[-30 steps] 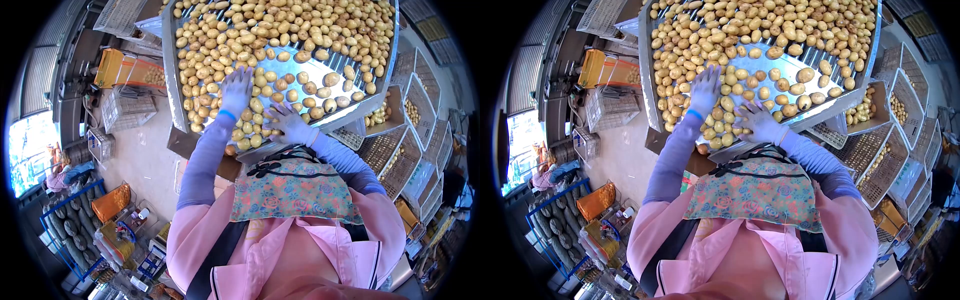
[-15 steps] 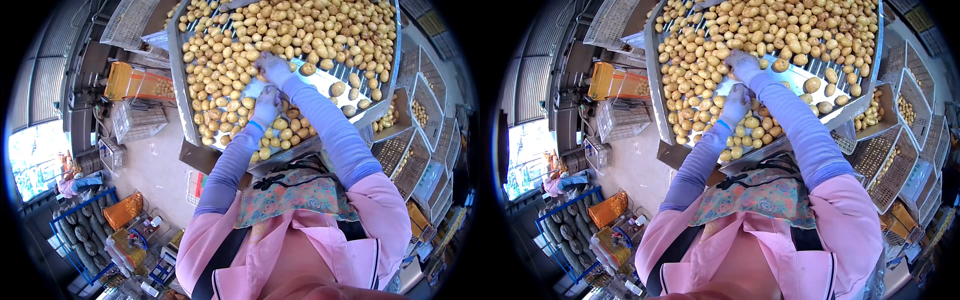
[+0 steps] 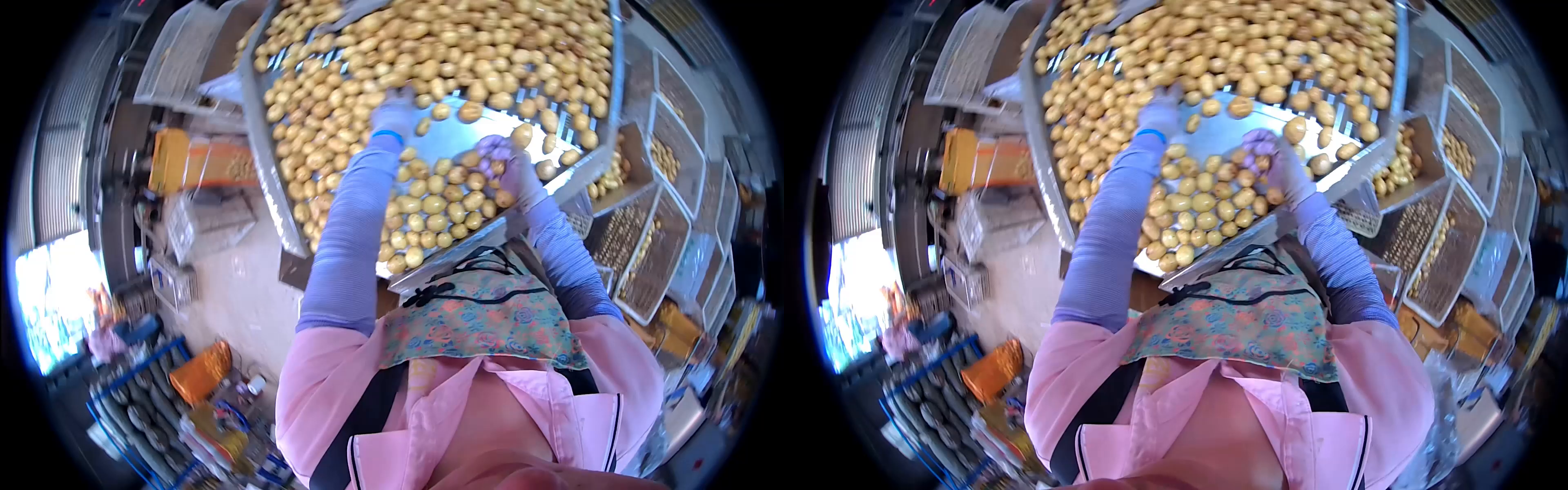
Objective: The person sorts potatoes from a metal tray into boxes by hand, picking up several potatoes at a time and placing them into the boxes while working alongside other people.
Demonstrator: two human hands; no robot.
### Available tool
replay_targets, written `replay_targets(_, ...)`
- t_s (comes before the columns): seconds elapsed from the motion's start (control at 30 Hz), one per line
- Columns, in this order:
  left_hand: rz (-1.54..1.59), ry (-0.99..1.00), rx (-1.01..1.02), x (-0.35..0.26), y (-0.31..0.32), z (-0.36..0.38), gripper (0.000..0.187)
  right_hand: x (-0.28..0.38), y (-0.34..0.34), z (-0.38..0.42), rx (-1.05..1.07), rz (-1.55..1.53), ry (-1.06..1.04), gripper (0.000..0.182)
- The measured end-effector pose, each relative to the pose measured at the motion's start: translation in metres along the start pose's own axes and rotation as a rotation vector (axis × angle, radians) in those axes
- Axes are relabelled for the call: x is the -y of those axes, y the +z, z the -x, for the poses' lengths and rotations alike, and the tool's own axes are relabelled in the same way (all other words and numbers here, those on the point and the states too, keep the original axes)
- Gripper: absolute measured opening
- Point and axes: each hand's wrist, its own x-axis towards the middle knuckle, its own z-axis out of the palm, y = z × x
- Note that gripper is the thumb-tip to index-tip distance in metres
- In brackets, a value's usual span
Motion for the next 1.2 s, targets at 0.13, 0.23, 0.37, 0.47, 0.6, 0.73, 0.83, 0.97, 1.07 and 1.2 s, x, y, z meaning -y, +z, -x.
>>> replay_targets(0.13, 0.007, 0.09, 0.15, 0.012, 0.031, -0.01, 0.046, 0.001, 0.013, 0.077, 0.16, 0.701, -0.166, 0.037)
replay_targets(0.23, 0.262, 0.07, -0.012, -0.026, 0.015, 0.025, 0.048, -0.023, 0.0, 0.097, 0.261, 0.292, -0.124, 0.045)
replay_targets(0.37, 0.787, 0.325, -0.067, -0.137, -0.023, 0.106, 0.035, -0.053, -0.015, 0.097, 0.054, 0.077, -0.277, 0.04)
replay_targets(0.47, 0.274, 0.578, -0.129, -0.185, -0.014, 0.148, 0.065, -0.043, -0.037, 0.097, -0.115, -0.378, 0.116, 0.034)
replay_targets(0.6, 0.535, 0.417, -0.026, -0.158, -0.029, 0.182, 0.069, 0.055, -0.086, 0.152, 0.295, -0.857, 0.051, 0.034)
replay_targets(0.73, 0.001, 0.447, 0.152, -0.052, 0.003, 0.249, 0.071, 0.189, -0.191, 0.199, -0.228, -0.607, -0.587, 0.052)
replay_targets(0.83, -0.116, 0.388, 0.214, 0.037, 0.01, 0.262, 0.068, 0.217, -0.22, 0.21, -0.665, -0.388, -0.801, 0.06)
replay_targets(0.97, -0.143, -0.041, -0.106, 0.052, 0.038, 0.227, 0.078, 0.141, -0.16, 0.145, -0.701, 0.335, -0.555, 0.038)
replay_targets(1.07, -0.255, -0.214, -0.175, 0.01, 0.066, 0.203, 0.075, 0.064, -0.074, 0.091, -0.293, 0.876, -0.456, 0.035)
replay_targets(1.2, -0.099, 0.24, -0.06, -0.028, 0.033, 0.258, 0.071, 0.013, 0.019, 0.048, 0.138, 1.329, -0.437, 0.03)
